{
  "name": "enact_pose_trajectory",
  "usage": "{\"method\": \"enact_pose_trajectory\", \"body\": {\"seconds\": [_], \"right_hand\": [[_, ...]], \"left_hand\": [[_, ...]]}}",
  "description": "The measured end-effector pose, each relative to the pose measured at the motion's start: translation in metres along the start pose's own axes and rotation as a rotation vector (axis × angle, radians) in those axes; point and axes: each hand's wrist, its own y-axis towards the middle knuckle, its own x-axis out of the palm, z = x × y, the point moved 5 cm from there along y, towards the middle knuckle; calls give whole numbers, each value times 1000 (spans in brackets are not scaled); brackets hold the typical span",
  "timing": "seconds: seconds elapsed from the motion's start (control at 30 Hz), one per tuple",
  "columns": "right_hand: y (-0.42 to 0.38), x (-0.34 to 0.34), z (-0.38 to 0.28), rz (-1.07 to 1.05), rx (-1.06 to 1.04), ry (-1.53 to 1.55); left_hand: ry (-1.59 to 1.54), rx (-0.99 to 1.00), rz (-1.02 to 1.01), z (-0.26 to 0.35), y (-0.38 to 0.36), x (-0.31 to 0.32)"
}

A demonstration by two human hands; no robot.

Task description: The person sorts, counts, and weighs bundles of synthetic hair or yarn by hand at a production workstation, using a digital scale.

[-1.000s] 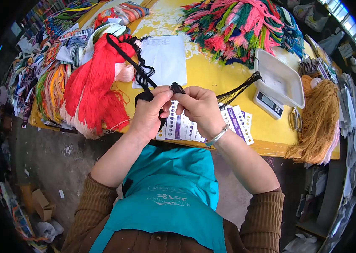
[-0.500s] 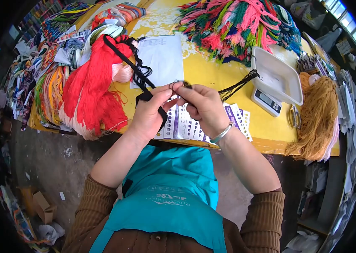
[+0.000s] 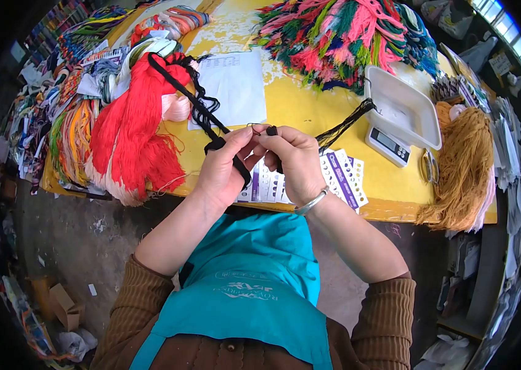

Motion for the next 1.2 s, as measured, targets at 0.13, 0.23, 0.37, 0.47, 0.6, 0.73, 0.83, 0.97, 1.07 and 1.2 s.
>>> {"method": "enact_pose_trajectory", "body": {"seconds": [0.13, 0.23, 0.37, 0.47, 0.6, 0.73, 0.83, 0.97, 1.07, 1.2], "right_hand": [[-5, -1, 1, 43, 12, 81], [-6, -6, 5, -2, 113, 76], [-8, -6, 4, 83, 83, -88], [-4, -13, 6, 94, 15, -4], [12, -43, -22, 16, -205, 283], [4, -132, -115, 133, -277, 247], [-21, -212, -209, 336, -513, 178], [-78, -335, -312, 729, -653, 61], [-114, -424, -369, 934, -635, -195], [-146, -482, -420, 1261, -590, -637]], "left_hand": [[13, 17, 25, -3, 0, 1], [173, 127, 96, -2, 1, -3], [308, 171, 56, -3, -3, 2], [279, 180, 60, -3, -2, 2], [-212, 23, -21, 5, 4, -12], [-515, -68, -238, 64, -8, -32], [-542, 100, -243, 128, -32, -51], [-509, 271, -308, 218, -84, -109], [-419, 458, -211, 287, -145, -168], [-303, 801, 66, 374, -243, -282]]}}
